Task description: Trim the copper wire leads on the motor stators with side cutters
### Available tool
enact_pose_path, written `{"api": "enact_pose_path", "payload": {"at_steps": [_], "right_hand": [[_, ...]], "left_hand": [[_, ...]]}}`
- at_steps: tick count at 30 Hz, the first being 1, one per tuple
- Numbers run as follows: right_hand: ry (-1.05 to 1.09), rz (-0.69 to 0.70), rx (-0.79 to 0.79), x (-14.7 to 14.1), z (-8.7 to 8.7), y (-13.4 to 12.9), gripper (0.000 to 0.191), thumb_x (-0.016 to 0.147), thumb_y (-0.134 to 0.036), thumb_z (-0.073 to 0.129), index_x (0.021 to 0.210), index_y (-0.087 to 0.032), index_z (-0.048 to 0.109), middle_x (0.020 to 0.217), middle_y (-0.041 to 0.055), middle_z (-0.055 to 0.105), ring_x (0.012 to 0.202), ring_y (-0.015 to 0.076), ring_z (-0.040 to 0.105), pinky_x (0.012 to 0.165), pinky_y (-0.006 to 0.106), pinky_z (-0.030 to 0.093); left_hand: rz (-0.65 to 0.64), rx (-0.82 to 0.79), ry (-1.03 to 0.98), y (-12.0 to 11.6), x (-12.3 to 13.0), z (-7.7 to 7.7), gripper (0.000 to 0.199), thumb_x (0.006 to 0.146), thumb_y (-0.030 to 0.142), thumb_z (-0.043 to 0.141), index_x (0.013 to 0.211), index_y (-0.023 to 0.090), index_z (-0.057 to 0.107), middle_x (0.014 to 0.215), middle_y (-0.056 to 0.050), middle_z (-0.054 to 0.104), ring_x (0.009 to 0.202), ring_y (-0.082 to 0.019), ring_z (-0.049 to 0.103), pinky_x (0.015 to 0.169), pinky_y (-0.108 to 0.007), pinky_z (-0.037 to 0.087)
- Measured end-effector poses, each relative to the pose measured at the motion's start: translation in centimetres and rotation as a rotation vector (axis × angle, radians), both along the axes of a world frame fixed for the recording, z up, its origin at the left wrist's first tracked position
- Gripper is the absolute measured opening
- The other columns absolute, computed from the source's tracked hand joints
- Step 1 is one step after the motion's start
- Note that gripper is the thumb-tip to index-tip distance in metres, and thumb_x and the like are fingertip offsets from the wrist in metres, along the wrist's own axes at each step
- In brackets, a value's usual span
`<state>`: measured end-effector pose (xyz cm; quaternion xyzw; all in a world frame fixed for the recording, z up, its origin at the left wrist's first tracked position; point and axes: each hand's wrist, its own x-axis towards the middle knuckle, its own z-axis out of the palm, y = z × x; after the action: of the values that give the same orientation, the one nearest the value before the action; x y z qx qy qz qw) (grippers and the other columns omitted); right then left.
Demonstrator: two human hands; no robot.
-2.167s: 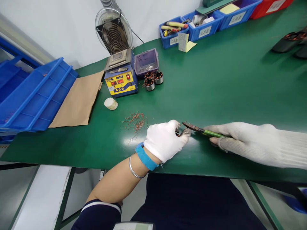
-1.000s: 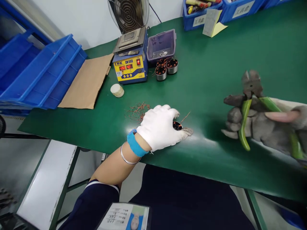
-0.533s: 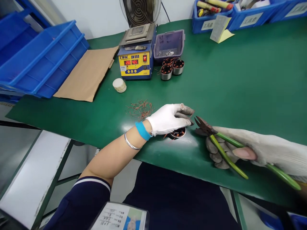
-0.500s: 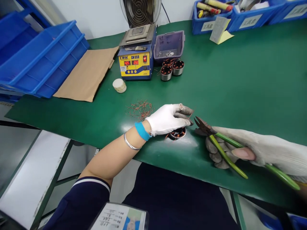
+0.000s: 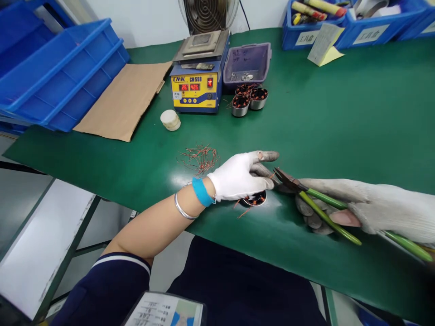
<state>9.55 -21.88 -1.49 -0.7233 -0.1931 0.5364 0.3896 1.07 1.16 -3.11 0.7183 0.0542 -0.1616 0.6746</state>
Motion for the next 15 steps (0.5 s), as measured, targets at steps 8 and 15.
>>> {"api": "enact_pose_path", "payload": {"at_steps": [8, 15], "right_hand": [[0.043, 0.009, -0.092, 0.6, -1.5, -0.8, 0.084, 0.058, -0.068, 0.076, 0.134, -0.034, 0.064, 0.085, 0.0053, 0.068, 0.064, 0.0199, 0.059, 0.049, 0.030, 0.053], [-0.263, 0.131, -0.226, 0.6, -1.7, -1.2, 0.078, 0.066, -0.072, 0.063, 0.135, -0.035, 0.064, 0.077, 0.0043, 0.068, 0.052, 0.0170, 0.050, 0.043, 0.031, 0.042]], "left_hand": [[-0.078, -0.003, -0.087, 0.5, 0.1, -1.1, 0.075, 0.077, 0.012, 0.071, 0.147, 0.009, 0.046, 0.094, -0.009, 0.078, 0.087, -0.020, 0.072, 0.083, -0.032, 0.059], [-0.093, 0.016, -0.076, 0.5, 0.1, -1.0, 0.075, 0.075, 0.012, 0.070, 0.146, 0.006, 0.046, 0.093, -0.009, 0.079, 0.086, -0.019, 0.073, 0.083, -0.033, 0.059]]}}
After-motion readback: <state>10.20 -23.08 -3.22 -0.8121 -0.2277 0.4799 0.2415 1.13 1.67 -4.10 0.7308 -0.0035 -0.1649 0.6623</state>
